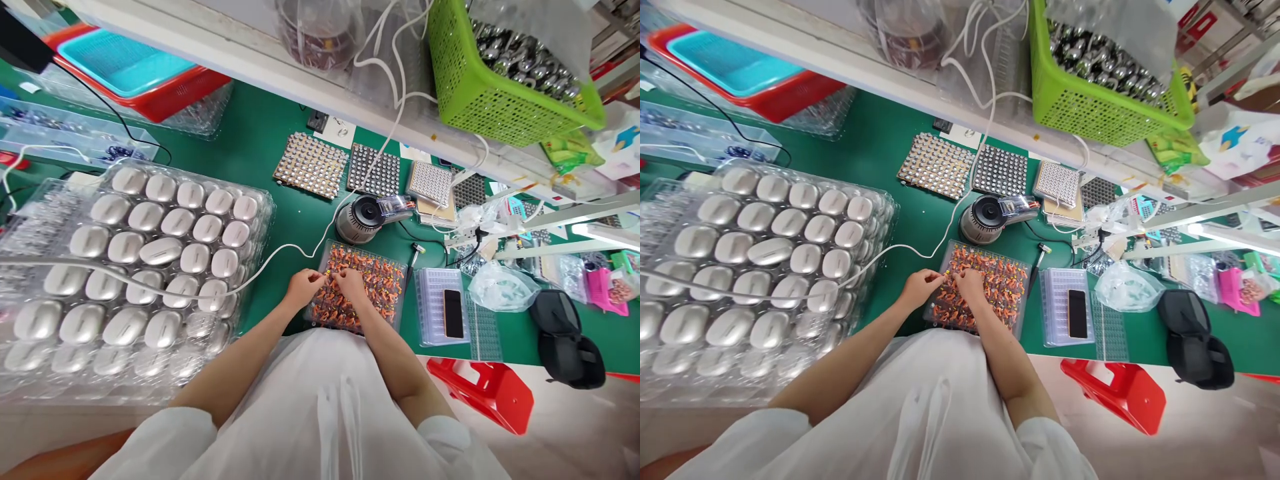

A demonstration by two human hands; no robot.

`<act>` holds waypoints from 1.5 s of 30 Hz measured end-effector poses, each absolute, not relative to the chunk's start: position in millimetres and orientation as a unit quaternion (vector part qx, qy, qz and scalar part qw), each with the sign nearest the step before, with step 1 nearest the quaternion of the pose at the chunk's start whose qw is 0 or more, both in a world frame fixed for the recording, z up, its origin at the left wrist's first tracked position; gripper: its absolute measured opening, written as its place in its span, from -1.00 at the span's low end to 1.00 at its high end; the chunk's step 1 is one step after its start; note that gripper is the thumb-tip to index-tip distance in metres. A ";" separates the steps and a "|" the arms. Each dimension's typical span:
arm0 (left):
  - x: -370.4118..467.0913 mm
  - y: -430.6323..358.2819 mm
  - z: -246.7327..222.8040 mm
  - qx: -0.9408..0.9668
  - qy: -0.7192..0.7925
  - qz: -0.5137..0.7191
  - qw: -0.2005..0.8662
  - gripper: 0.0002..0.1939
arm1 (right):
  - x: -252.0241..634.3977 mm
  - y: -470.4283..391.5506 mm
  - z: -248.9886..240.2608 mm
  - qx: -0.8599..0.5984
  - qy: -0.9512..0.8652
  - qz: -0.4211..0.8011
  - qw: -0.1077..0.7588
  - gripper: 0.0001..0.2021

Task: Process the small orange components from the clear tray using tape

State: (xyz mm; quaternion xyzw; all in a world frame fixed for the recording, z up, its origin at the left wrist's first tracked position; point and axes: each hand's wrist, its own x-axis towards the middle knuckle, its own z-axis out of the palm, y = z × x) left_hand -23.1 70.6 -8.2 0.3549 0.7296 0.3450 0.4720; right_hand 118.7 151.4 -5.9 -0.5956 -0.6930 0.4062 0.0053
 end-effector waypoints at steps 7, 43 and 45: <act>-32.8 48.4 26.9 0.244 0.599 0.446 0.619 -0.68 | 118.3 143.5 22.0 -0.567 -0.711 0.413 0.055 -0.72; -15.4 15.8 138.7 0.498 0.607 0.412 0.462 -0.71 | 160.1 97.1 151.5 -0.394 -0.594 0.667 0.218 -0.85; -17.2 19.1 139.8 0.478 0.582 0.434 0.494 -0.70 | 162.5 98.1 153.9 -0.389 -0.591 0.677 0.202 -0.84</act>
